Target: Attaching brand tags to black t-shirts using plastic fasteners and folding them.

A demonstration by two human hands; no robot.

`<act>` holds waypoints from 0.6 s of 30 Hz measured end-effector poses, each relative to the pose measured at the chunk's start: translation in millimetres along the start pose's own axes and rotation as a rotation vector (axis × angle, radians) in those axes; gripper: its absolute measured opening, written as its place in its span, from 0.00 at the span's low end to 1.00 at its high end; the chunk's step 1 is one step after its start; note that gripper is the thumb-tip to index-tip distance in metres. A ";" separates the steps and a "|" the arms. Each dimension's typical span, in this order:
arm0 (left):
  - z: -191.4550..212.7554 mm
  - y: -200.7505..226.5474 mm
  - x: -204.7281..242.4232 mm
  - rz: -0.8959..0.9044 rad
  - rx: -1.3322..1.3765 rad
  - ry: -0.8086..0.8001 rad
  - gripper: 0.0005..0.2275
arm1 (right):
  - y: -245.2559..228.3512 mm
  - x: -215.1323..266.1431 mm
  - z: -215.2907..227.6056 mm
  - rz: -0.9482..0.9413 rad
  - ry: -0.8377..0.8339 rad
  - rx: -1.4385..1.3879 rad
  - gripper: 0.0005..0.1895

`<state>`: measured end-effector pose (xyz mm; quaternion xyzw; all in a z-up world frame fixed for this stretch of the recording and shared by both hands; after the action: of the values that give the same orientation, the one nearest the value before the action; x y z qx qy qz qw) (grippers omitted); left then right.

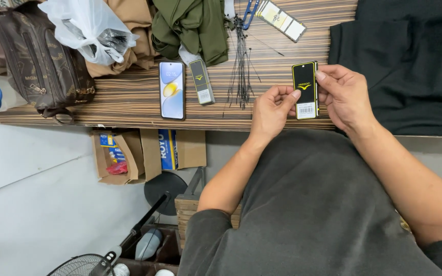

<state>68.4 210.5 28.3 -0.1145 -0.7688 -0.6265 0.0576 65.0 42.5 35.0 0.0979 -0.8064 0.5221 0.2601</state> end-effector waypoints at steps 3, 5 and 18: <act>4.8 -10.6 -1.7 0.022 0.003 0.000 0.08 | 9.6 0.2 11.4 -0.007 0.044 -0.008 0.08; 12.6 -21.1 -5.7 0.030 0.050 0.046 0.09 | 13.4 -2.1 21.3 0.016 0.101 0.011 0.07; 11.8 19.0 1.0 0.110 -0.038 0.037 0.10 | 27.6 -8.3 11.2 0.006 0.066 0.075 0.11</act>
<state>72.8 225.7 44.1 -0.1460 -0.7481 -0.6389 0.1040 56.6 43.6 5.3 0.0880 -0.7776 0.5554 0.2813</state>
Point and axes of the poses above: each hand's wrist, its own x-axis away from the middle knuckle, its own z-axis out of the back of the hand, y = z × x, the point moved 10 cm from there along -x, towards the middle knuckle, and after that the axes turned 5 degrees about -z, right-handed, at the moved point
